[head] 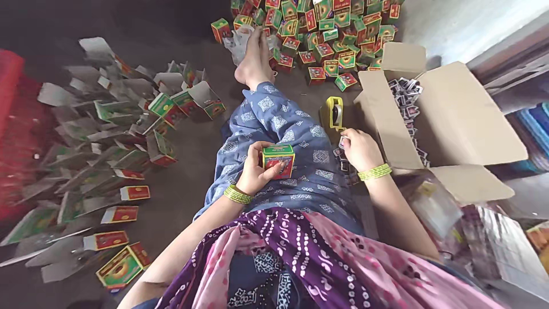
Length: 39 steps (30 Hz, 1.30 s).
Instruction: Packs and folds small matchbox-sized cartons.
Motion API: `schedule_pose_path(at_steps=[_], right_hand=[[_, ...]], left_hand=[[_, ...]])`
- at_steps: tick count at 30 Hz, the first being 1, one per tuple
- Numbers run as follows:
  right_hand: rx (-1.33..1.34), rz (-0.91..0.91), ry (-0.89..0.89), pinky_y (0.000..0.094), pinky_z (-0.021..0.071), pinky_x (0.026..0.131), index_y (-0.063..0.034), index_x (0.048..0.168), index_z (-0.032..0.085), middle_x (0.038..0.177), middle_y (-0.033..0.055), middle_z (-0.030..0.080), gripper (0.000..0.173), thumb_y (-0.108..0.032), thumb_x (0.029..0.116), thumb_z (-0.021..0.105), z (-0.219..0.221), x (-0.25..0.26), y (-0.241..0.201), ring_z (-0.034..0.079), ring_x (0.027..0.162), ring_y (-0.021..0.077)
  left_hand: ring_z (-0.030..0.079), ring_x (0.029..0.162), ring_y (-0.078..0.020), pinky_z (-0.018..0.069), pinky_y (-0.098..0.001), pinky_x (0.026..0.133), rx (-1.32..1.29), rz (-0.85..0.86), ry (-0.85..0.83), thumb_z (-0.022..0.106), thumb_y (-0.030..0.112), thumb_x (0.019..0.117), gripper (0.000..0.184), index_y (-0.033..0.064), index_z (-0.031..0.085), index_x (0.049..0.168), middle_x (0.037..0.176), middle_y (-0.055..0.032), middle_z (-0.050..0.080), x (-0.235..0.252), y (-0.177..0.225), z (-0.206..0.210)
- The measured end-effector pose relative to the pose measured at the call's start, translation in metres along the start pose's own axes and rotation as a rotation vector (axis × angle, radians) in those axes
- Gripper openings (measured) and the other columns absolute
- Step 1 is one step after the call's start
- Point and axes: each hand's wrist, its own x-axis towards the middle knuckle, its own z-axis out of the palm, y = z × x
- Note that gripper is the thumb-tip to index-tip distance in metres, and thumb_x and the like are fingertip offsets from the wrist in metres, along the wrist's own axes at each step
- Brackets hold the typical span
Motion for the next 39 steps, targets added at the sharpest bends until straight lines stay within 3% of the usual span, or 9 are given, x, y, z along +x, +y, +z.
schedule_pose_path(at_steps=[3,6,9,12,19,26,31,35,39], right_hand=[[-0.058,0.009,-0.105,0.0577,0.0477,0.105,-0.0090,0.128,0.071,0.130,0.0195,0.067,0.031,-0.016,0.0986,0.064,0.005,0.002,0.010,0.060,0.124,0.0402],[0.289,-0.326,0.052,0.0452,0.0559,0.098,-0.0110,0.120,0.074,0.121,0.0099,0.072,0.025,-0.023,0.1002,0.065,0.009,-0.006,-0.010,0.068,0.113,0.0243],[0.651,-0.658,0.021,0.0360,0.0581,0.100,-0.0098,0.112,0.078,0.117,0.0036,0.075,0.021,-0.024,0.0984,0.069,0.016,-0.013,-0.052,0.069,0.112,0.0125],[0.611,-0.810,-0.023,0.0329,0.0568,0.100,-0.0109,0.106,0.080,0.113,0.0029,0.076,0.018,-0.022,0.0983,0.068,0.023,-0.019,-0.078,0.070,0.112,0.0111],[0.424,-0.890,-0.038,0.0341,0.0589,0.095,-0.0111,0.107,0.081,0.111,0.0055,0.077,0.024,-0.028,0.0980,0.067,0.017,-0.030,-0.085,0.072,0.105,0.0146],[0.306,-0.919,-0.146,0.0387,0.0579,0.097,-0.0106,0.116,0.078,0.116,0.0076,0.075,0.033,-0.036,0.0983,0.066,0.008,-0.036,-0.089,0.071,0.110,0.0179],[0.093,-1.054,0.086,0.0403,0.0612,0.088,-0.0011,0.117,0.073,0.110,0.0160,0.076,0.032,-0.024,0.1029,0.056,0.014,-0.044,-0.100,0.075,0.102,0.0273],[0.320,-1.001,0.112,0.0372,0.0609,0.070,0.0007,0.116,0.073,0.086,0.0114,0.074,0.027,-0.012,0.1008,0.055,0.011,-0.036,-0.095,0.072,0.075,0.0223],[0.600,-0.799,-0.037,0.0300,0.0581,0.066,-0.0022,0.113,0.074,0.082,0.0062,0.072,0.026,-0.016,0.1043,0.054,0.013,-0.028,-0.093,0.065,0.069,0.0110]], left_hand=[[0.071,0.105,-0.0236,0.0622,-0.0444,0.092,-0.031,-0.016,-0.030,0.091,0.018,0.0749,0.089,0.0016,0.035,0.142,0.120,-0.0132,0.067,-0.001,0.000,0.001],[0.071,0.107,-0.0224,0.0616,-0.0435,0.094,-0.016,-0.042,-0.088,0.095,0.020,0.0696,0.102,0.0003,0.031,0.146,0.122,-0.0136,0.067,0.000,0.000,0.001],[0.071,0.106,-0.0206,0.0616,-0.0423,0.094,0.002,-0.051,-0.156,0.096,0.020,0.0681,0.099,-0.0008,0.037,0.145,0.120,-0.0123,0.069,0.002,0.003,0.001],[0.072,0.104,-0.0165,0.0611,-0.0389,0.095,0.054,-0.063,-0.204,0.096,0.022,0.0676,0.092,-0.0019,0.044,0.139,0.115,-0.0100,0.071,0.001,0.005,-0.001],[0.069,0.107,-0.0089,0.0576,-0.0317,0.098,0.194,-0.126,-0.322,0.096,0.026,0.0674,0.093,-0.0011,0.044,0.140,0.117,-0.0084,0.070,0.002,0.008,-0.002],[0.065,0.115,-0.0116,0.0535,-0.0340,0.104,0.272,-0.085,-0.397,0.096,0.033,0.0669,0.099,-0.0014,0.042,0.142,0.124,-0.0115,0.067,-0.002,0.006,-0.003],[0.068,0.106,-0.0105,0.0560,-0.0334,0.099,0.229,-0.122,-0.368,0.097,0.029,0.0643,0.085,-0.0029,0.051,0.129,0.112,-0.0095,0.070,-0.001,0.010,-0.007],[0.068,0.109,-0.0112,0.0554,-0.0351,0.102,0.066,-0.114,-0.389,0.098,0.017,0.0616,0.085,-0.0044,0.051,0.130,0.114,-0.0081,0.072,-0.001,0.008,-0.009],[0.069,0.113,-0.0164,0.0564,-0.0390,0.103,-0.199,-0.237,-0.438,0.095,0.016,0.0682,0.087,-0.0014,0.045,0.138,0.120,-0.0079,0.071,0.002,0.009,-0.015]])
